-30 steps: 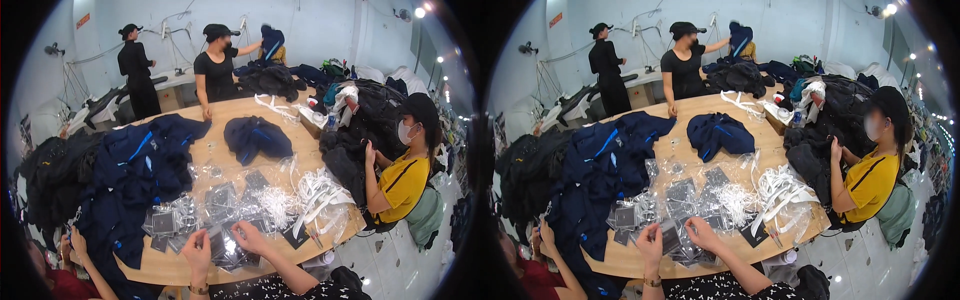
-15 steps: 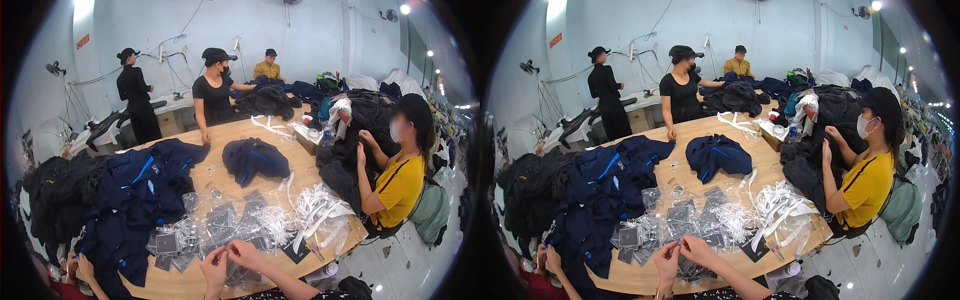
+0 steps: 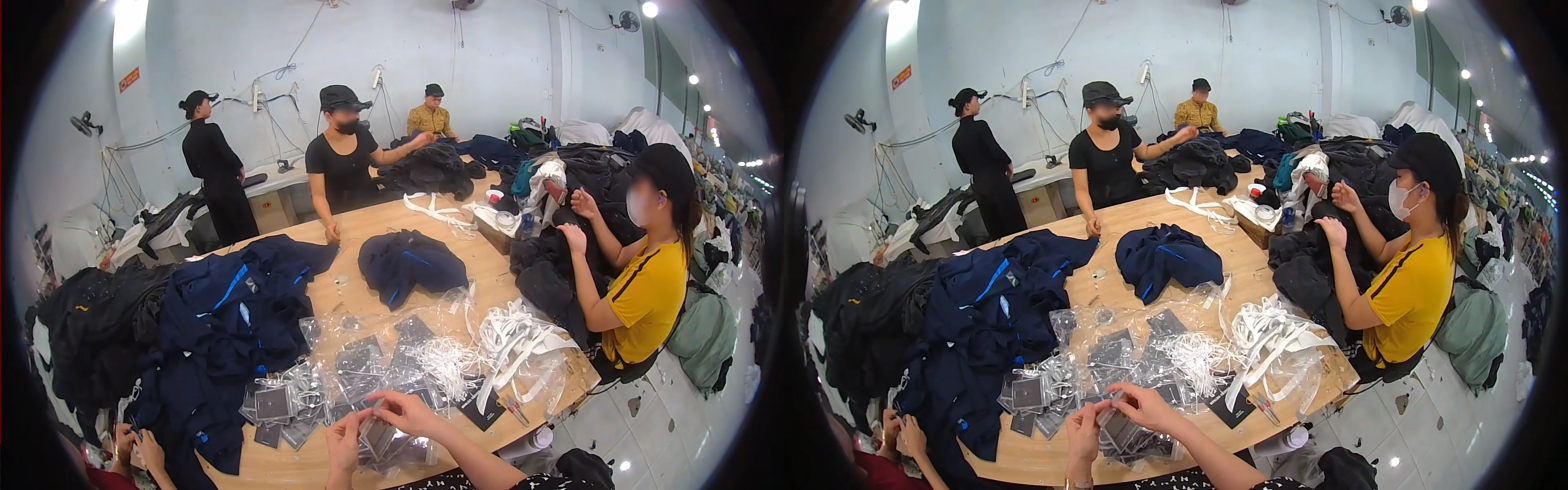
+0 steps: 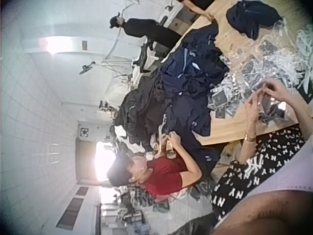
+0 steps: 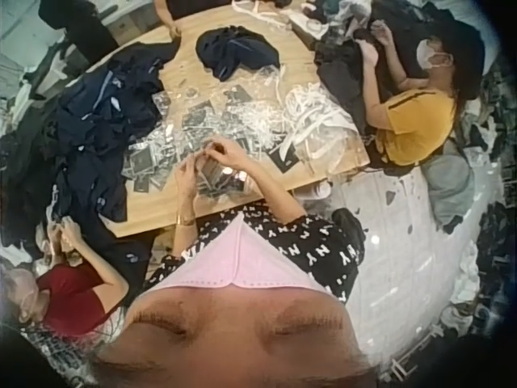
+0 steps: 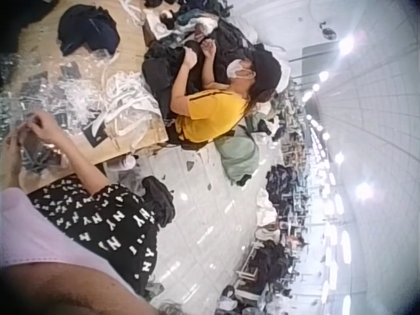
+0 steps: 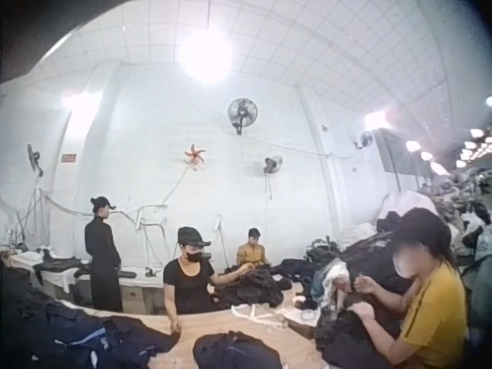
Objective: Placing small clothing labels or tags into individual plastic bags at a factory workbench.
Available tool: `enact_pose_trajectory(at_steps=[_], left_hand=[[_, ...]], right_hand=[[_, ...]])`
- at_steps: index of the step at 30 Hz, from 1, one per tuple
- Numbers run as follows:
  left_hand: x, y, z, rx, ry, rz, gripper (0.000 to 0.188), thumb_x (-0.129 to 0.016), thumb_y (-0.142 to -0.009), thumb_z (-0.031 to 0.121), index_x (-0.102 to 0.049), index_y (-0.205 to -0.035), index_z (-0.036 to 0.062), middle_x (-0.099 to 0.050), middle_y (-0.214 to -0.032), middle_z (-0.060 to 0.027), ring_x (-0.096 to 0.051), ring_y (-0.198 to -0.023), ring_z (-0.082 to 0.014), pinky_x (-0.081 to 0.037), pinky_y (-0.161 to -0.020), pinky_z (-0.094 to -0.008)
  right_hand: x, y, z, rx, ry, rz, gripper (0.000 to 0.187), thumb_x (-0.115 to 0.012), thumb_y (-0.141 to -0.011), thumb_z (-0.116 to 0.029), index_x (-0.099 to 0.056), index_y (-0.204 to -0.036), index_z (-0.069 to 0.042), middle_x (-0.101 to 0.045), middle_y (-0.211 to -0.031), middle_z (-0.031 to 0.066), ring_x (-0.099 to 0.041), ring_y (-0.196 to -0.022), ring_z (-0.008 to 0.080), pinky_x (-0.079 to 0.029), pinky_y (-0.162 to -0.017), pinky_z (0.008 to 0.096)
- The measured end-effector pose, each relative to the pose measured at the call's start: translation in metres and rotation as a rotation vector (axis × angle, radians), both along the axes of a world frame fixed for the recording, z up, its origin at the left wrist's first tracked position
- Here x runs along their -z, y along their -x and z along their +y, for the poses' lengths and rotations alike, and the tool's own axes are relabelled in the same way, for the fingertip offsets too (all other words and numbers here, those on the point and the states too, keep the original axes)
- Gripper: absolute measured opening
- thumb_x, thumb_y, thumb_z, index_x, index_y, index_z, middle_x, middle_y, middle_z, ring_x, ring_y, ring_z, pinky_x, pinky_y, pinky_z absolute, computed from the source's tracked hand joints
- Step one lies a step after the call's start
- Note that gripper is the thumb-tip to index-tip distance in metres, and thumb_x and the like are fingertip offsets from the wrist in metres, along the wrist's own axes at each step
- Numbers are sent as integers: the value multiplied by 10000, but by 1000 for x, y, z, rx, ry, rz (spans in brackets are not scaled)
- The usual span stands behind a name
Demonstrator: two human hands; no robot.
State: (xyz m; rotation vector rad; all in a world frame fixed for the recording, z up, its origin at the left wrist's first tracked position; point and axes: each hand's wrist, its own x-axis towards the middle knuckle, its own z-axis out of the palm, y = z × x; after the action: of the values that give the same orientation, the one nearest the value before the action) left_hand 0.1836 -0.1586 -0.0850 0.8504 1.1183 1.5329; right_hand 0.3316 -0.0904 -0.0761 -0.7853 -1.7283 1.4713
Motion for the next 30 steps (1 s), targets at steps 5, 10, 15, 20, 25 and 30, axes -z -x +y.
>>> enact_pose_trajectory(at_steps=[5, 10, 15, 20, 25, 30], left_hand=[[8, -1, 0, -15, 10, -196, 152, -553, -849, 61, -608, -953, -35, -637, -844, -90, -598, -726, -120, -475, -649, -226], [10, -3, -3, 16, 83, -296, 120, -586, -823, 44, -604, -919, -25, -632, -822, -79, -591, -697, -113, -472, -630, -221], [7, -4, -3, -36, 38, -26, 120, -600, -812, 57, -602, -905, -19, -628, -798, -58, -578, -684, -91, -459, -604, -207], [-5, -14, -6, -124, -26, 292, 104, -564, -843, 76, -543, -860, -25, -605, -813, -54, -556, -695, -72, -451, -621, -188], [-14, -7, -6, -203, -108, 289, 96, -444, -905, 107, -439, -911, 12, -603, -866, -112, -563, -700, -103, -470, -610, -214], [-24, 1, -7, -243, -202, -62, 86, -394, -926, 122, -397, -936, 36, -600, -836, -124, -578, -765, -138, -479, -649, -249]], right_hand=[[0, -1, 4, -152, 94, -2, 151, -565, -846, -89, -558, -978, -17, -593, -768, 14, -539, -690, 63, -439, -621, 201], [-10, -5, 1, -149, 42, 3, 149, -567, -842, -74, -531, -976, -21, -585, -762, 16, -539, -695, 65, -442, -627, 205], [0, -3, 4, -142, 66, 104, 228, -577, -826, -57, -435, -1004, -45, -534, -669, 12, -505, -639, 62, -414, -580, 213], [-2, -6, 3, -185, 160, 117, 263, -568, -827, -41, -431, -1051, -26, -563, -767, 28, -549, -724, 81, -451, -656, 220], [-2, -7, 6, -182, 214, 148, 256, -576, -838, -86, -440, -1049, -34, -517, -670, 5, -506, -623, 66, -425, -566, 208], [-4, -15, 10, -140, 313, 195, 205, -603, -814, -71, -494, -984, -32, -563, -706, 18, -528, -626, 77, -440, -566, 208]])
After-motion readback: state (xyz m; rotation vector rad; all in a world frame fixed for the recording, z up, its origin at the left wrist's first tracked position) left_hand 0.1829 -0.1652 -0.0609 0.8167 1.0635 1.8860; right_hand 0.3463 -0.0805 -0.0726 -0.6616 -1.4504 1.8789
